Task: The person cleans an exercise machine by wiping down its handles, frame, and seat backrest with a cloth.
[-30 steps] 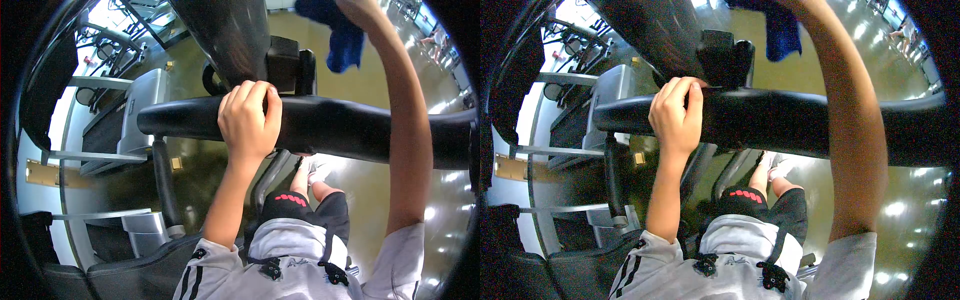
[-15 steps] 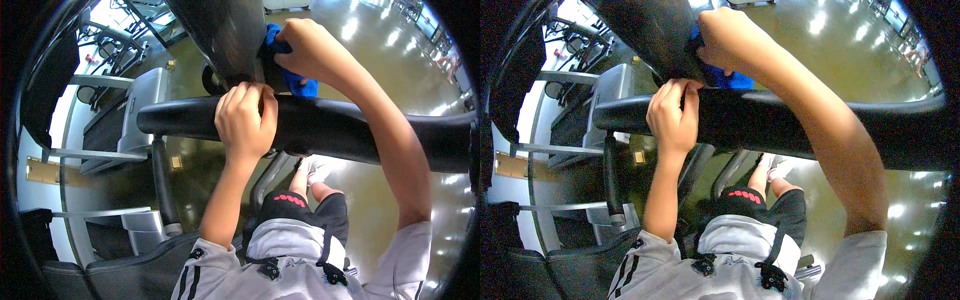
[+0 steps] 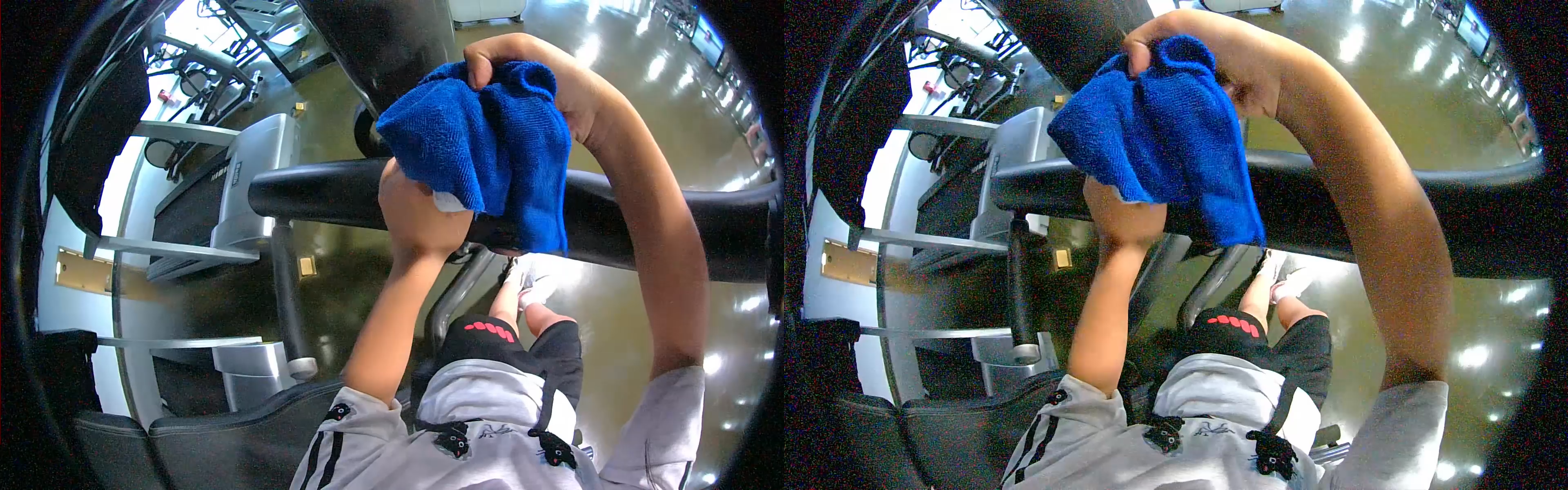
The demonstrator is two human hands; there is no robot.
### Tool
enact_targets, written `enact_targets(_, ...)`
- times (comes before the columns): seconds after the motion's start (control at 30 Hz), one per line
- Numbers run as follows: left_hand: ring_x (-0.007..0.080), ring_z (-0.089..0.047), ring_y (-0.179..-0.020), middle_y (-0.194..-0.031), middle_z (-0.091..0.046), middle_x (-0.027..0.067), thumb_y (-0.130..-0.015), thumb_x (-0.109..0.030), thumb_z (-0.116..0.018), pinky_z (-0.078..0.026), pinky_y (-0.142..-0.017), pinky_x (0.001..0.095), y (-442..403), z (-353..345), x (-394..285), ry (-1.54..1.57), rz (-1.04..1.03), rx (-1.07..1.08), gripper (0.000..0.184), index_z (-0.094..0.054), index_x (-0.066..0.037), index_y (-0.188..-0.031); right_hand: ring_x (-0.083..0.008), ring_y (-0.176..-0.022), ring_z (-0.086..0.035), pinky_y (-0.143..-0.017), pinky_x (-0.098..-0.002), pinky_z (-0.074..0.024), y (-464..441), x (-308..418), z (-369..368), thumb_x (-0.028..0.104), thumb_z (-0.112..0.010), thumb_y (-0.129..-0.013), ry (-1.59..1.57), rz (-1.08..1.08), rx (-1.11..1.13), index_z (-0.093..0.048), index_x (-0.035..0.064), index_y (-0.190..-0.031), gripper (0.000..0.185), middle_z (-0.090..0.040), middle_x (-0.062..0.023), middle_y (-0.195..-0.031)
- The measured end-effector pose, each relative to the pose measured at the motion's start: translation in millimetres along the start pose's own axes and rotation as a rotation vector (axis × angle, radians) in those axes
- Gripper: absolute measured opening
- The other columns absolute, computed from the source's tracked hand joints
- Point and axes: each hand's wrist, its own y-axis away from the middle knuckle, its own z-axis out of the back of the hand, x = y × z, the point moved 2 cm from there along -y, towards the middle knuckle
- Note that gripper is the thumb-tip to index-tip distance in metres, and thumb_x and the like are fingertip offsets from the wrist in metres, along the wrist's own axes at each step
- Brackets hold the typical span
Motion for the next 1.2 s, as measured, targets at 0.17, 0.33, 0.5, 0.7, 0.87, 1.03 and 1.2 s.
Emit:
enact_targets(0.17,0.0361,-0.058,-0.079,-0.078,-0.061,0.0145,-0.074,-0.019,-0.060,-0.044,-0.073,0.0439,-7.0,0.4,-6.9,-0.113,0.061,0.065,0.013,-0.062,-0.007,-0.077,-0.0222,-0.080,-0.062,-0.074,-0.0342,-0.0520,-3.1,-4.3,38.1,0.010,-0.063,-0.075,-0.141,-0.073,-0.345,-0.062,0.0066,-0.083,0.009,-0.060,-0.0075,-0.090)
enact_targets(0.33,0.0313,-0.059,-0.072,-0.072,-0.060,0.0127,-0.079,-0.018,-0.056,-0.044,-0.069,0.0409,-5.3,-5.9,-1.5,-0.120,0.023,0.059,0.017,-0.062,-0.003,-0.072,-0.0141,-0.063,-0.059,-0.056,-0.0289,-0.0479,2.2,9.7,21.8,0.013,-0.052,-0.079,0.428,-0.104,-0.736,-0.065,0.0003,-0.099,0.027,-0.064,-0.0072,-0.076)
enact_targets(0.5,0.0301,-0.058,-0.069,-0.069,-0.058,0.0116,-0.078,-0.018,-0.057,-0.044,-0.067,0.0404,-5.9,-7.2,-0.4,-0.092,0.018,0.025,0.018,-0.059,-0.003,-0.068,-0.0217,-0.068,-0.060,-0.064,-0.0361,-0.0496,-10.3,7.6,29.7,0.012,-0.052,-0.077,1.069,-0.069,-0.670,-0.062,0.0003,-0.102,0.029,-0.063,-0.0118,-0.079)
enact_targets(0.7,0.0308,-0.058,-0.067,-0.068,-0.058,0.0117,-0.078,-0.018,-0.057,-0.044,-0.066,0.0405,-5.4,-5.0,-2.7,-0.080,0.015,0.003,0.018,-0.059,-0.004,-0.067,-0.0364,-0.098,-0.058,-0.091,-0.0436,-0.0428,-5.6,-6.3,5.2,0.014,-0.057,-0.079,1.603,0.024,-0.545,-0.060,-0.0012,-0.100,0.026,-0.058,-0.0277,-0.098)
enact_targets(0.87,0.0335,-0.059,-0.071,-0.073,-0.061,0.0126,-0.079,-0.017,-0.056,-0.046,-0.067,0.0414,-6.6,-2.6,-4.1,-0.120,0.044,0.041,0.013,-0.062,-0.006,-0.075,-0.0439,-0.078,-0.060,-0.074,-0.0472,-0.0509,-2.8,-14.0,-17.5,0.012,-0.058,-0.073,1.644,0.368,-0.507,-0.062,-0.0042,-0.075,0.017,-0.060,-0.0259,-0.085)
enact_targets(1.03,0.0330,-0.059,-0.074,-0.076,-0.061,0.0127,-0.077,-0.017,-0.058,-0.045,-0.069,0.0416,-2.0,-0.9,-3.9,-0.119,0.045,0.053,0.012,-0.062,-0.006,-0.076,-0.0117,-0.067,-0.056,-0.065,-0.0261,-0.0450,10.7,8.5,-3.6,0.022,-0.059,-0.079,0.968,-0.042,-0.362,-0.063,-0.0036,-0.075,0.026,-0.061,-0.0053,-0.069)
enact_targets(1.2,0.0320,-0.059,-0.071,-0.072,-0.060,0.0115,-0.080,-0.017,-0.057,-0.045,-0.068,0.0408,-0.5,-2.6,-4.1,-0.098,0.047,0.041,0.014,-0.061,-0.006,-0.072,-0.0181,-0.069,-0.065,-0.069,-0.0328,-0.0498,23.8,28.0,46.4,0.031,-0.056,-0.081,1.125,0.239,-1.104,-0.069,0.0013,-0.094,0.035,-0.068,-0.0122,-0.074)
